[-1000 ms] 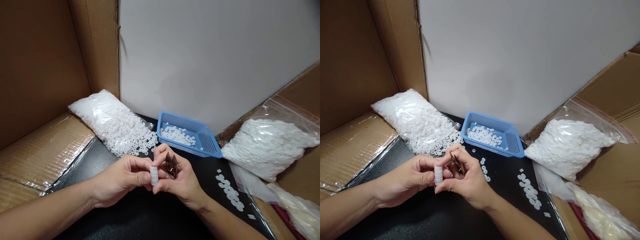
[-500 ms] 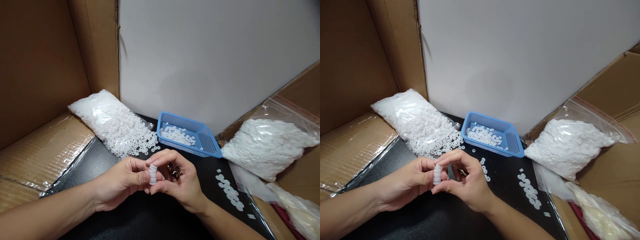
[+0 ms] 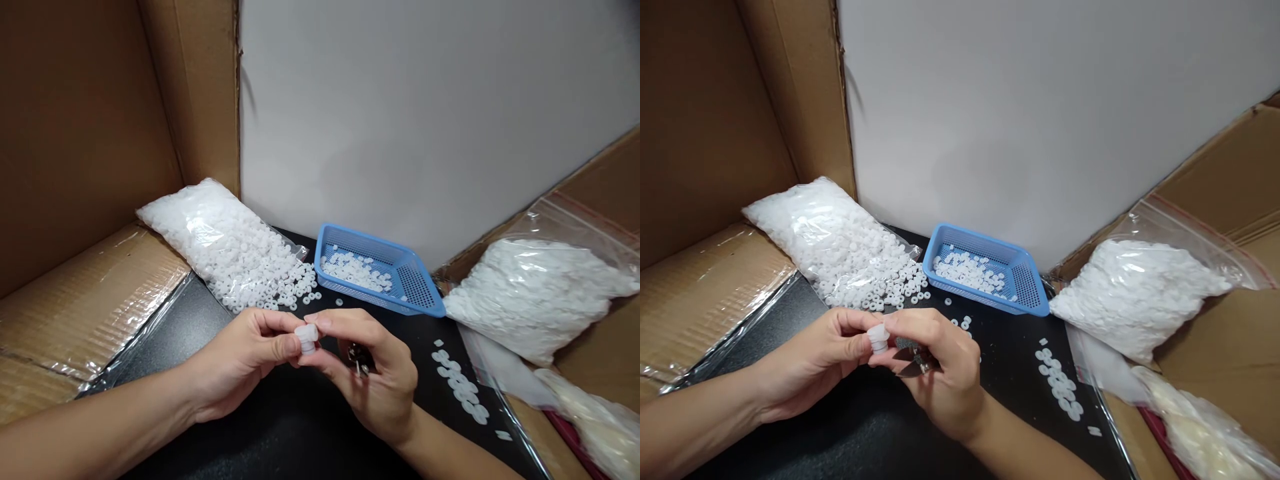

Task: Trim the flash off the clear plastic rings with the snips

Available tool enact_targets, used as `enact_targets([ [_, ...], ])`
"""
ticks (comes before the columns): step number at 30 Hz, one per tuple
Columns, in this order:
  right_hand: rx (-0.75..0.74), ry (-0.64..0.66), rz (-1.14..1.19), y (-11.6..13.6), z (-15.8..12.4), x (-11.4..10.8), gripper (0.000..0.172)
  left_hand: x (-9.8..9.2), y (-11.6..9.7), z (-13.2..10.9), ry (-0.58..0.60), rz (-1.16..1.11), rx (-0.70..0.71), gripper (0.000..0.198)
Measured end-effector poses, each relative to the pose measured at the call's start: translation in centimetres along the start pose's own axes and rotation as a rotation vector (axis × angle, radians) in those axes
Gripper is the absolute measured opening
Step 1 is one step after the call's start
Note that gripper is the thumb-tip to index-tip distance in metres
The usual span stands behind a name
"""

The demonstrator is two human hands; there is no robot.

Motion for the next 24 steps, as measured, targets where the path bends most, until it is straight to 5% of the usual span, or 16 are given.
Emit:
enact_targets([
  [9, 0.012, 0.006, -0.106, 0.1, -0.2, 0.2, 0.051, -0.6, -0.7, -0.1, -0.102, -0.099, 0.135, 0.033],
  [18, 0.076, -0.032, -0.054, -0.2, -0.4, 0.4, 0.041, -0.9, -1.1, -0.7, -0.175, -0.099, 0.283, 0.020],
  [24, 0.140, 0.007, 0.040, -1.0, -0.2, 0.7, 0.031, -0.7, -0.5, -0.3, -0.133, -0.179, 0.211, 0.031],
])
Point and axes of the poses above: each hand's wrist, its own z-axis towards the middle knuckle, its own x-axis out of the palm, y = z × x, the point moved 7 cm from there along z, towards the middle knuckle, and after that the axes turned 12 degrees about -x, right-handed, at the moved point
